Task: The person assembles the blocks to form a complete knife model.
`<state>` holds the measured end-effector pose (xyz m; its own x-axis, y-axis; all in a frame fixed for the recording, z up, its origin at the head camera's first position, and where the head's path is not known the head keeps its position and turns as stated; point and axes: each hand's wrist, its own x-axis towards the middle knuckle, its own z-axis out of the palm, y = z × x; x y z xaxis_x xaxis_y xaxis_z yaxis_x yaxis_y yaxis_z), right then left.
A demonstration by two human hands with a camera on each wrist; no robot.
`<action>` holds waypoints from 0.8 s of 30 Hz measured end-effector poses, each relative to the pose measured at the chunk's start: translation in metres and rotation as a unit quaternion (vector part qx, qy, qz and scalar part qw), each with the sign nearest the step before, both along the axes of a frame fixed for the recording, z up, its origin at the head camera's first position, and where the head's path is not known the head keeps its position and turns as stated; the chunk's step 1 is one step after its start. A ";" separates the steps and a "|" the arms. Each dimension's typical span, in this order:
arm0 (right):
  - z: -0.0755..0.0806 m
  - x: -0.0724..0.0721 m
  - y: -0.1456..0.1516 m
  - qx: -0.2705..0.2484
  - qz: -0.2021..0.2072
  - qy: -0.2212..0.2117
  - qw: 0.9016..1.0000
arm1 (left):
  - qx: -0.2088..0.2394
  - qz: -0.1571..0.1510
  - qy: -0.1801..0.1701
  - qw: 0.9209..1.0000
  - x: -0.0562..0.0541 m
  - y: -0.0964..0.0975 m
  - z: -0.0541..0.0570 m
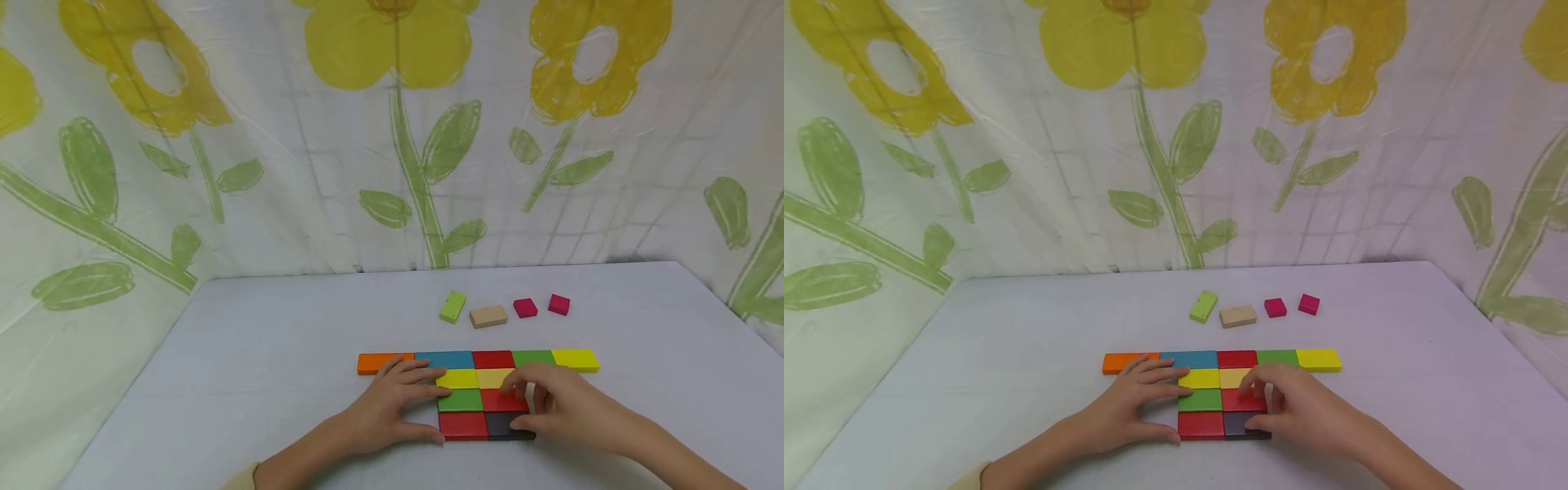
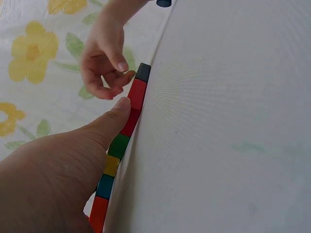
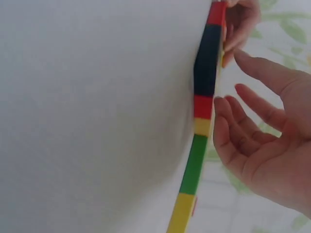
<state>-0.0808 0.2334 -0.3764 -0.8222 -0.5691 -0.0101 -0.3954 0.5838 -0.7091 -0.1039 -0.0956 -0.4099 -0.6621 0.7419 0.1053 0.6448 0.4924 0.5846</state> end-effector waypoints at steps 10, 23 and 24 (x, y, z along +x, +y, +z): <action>0.018 -0.030 0.004 -0.055 0.010 0.037 0.998 | -0.001 0.001 0.003 1.000 0.000 0.000 0.001; 0.031 -0.077 0.003 -0.005 -0.069 0.031 0.997 | 0.002 0.001 -0.001 1.000 0.000 0.000 0.001; 0.030 -0.081 0.003 -0.002 -0.072 0.035 0.997 | 0.003 0.001 -0.002 1.000 0.000 0.000 0.001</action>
<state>-0.1614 0.2364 -0.3461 -0.8941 -0.4448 0.0516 -0.3555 0.6351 -0.6857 -0.1036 -0.0952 -0.4091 -0.6636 0.7405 0.1065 0.6417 0.4903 0.5898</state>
